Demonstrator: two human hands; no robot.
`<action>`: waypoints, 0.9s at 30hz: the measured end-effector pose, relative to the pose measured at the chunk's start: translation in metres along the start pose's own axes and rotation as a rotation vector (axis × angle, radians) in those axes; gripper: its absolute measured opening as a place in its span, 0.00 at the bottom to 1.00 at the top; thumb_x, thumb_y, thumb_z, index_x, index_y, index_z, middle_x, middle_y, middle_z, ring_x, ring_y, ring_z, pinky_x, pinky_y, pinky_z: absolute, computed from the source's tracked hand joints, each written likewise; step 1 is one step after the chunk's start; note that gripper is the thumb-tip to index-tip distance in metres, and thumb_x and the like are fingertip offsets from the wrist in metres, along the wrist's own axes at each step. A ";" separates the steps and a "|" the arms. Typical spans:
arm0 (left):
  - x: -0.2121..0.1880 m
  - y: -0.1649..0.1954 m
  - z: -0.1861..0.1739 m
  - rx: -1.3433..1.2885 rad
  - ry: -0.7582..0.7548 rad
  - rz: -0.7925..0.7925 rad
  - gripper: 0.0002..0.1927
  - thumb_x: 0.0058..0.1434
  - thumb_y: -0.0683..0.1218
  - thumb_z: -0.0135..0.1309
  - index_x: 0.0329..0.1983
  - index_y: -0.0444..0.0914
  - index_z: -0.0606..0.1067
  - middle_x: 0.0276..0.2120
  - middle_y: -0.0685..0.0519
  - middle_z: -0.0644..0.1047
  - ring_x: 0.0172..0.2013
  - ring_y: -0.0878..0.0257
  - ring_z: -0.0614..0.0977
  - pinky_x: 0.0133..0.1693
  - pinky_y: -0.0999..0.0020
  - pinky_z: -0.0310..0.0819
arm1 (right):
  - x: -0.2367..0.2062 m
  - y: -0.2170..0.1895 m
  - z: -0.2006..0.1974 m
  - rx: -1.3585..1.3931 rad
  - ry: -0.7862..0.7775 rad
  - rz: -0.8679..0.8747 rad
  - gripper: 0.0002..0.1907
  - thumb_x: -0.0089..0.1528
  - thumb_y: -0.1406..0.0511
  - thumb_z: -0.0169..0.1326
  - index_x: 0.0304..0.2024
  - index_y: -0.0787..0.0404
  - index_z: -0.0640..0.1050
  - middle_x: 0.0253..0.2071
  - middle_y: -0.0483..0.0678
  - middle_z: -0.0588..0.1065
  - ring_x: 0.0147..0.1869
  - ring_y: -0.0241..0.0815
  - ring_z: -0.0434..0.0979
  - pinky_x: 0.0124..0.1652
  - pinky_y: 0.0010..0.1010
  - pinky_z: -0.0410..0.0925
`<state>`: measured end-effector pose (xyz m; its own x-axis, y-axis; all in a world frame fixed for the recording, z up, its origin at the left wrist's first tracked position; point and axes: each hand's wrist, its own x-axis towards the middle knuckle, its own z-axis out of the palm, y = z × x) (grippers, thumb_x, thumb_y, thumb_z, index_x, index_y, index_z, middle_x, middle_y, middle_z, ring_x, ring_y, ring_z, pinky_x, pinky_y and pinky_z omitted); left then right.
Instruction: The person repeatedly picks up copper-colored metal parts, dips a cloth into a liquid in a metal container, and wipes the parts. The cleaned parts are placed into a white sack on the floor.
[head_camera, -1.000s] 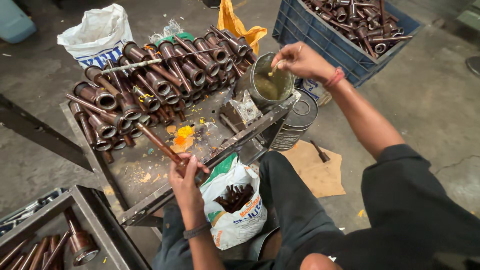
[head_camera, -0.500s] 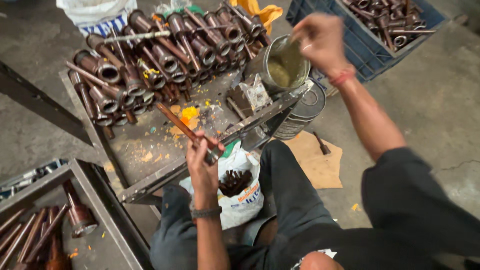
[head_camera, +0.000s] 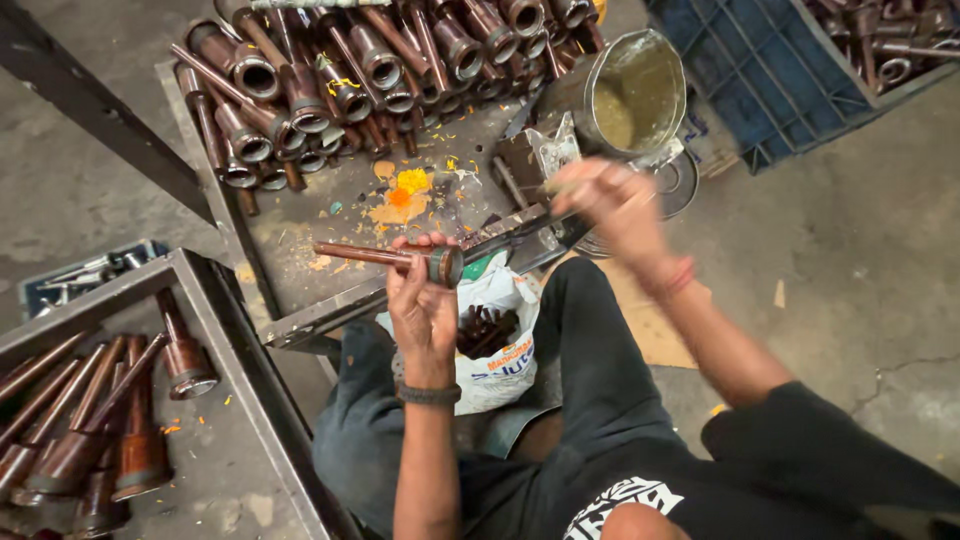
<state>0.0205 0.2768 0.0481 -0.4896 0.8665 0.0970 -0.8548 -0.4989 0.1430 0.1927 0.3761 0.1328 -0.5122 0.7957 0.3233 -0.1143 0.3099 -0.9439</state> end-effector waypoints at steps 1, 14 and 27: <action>0.000 -0.002 -0.001 0.019 0.018 0.006 0.14 0.52 0.35 0.43 0.42 0.36 0.60 0.35 0.47 0.66 0.42 0.56 0.68 0.49 0.58 0.58 | -0.008 0.004 0.016 0.065 -0.056 0.104 0.04 0.54 0.72 0.44 0.32 0.67 0.70 0.34 0.48 0.69 0.35 0.36 0.69 0.38 0.25 0.66; -0.001 -0.011 -0.005 0.062 0.083 0.075 0.09 0.54 0.36 0.44 0.36 0.38 0.60 0.29 0.49 0.67 0.34 0.60 0.69 0.45 0.62 0.62 | -0.025 0.020 0.089 -0.724 -0.140 -0.465 0.10 0.42 0.76 0.46 0.28 0.67 0.69 0.28 0.53 0.66 0.33 0.49 0.68 0.32 0.30 0.63; -0.006 -0.016 -0.001 0.197 0.443 -0.037 0.08 0.54 0.46 0.46 0.32 0.36 0.64 0.25 0.51 0.67 0.30 0.62 0.68 0.36 0.69 0.61 | -0.034 0.022 0.074 -0.614 -0.292 -0.375 0.09 0.43 0.76 0.43 0.27 0.67 0.68 0.24 0.54 0.64 0.28 0.52 0.66 0.26 0.33 0.60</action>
<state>0.0370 0.2796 0.0446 -0.5225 0.7845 -0.3341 -0.8449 -0.4238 0.3263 0.1443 0.3175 0.0956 -0.7457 0.4376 0.5024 0.1239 0.8320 -0.5407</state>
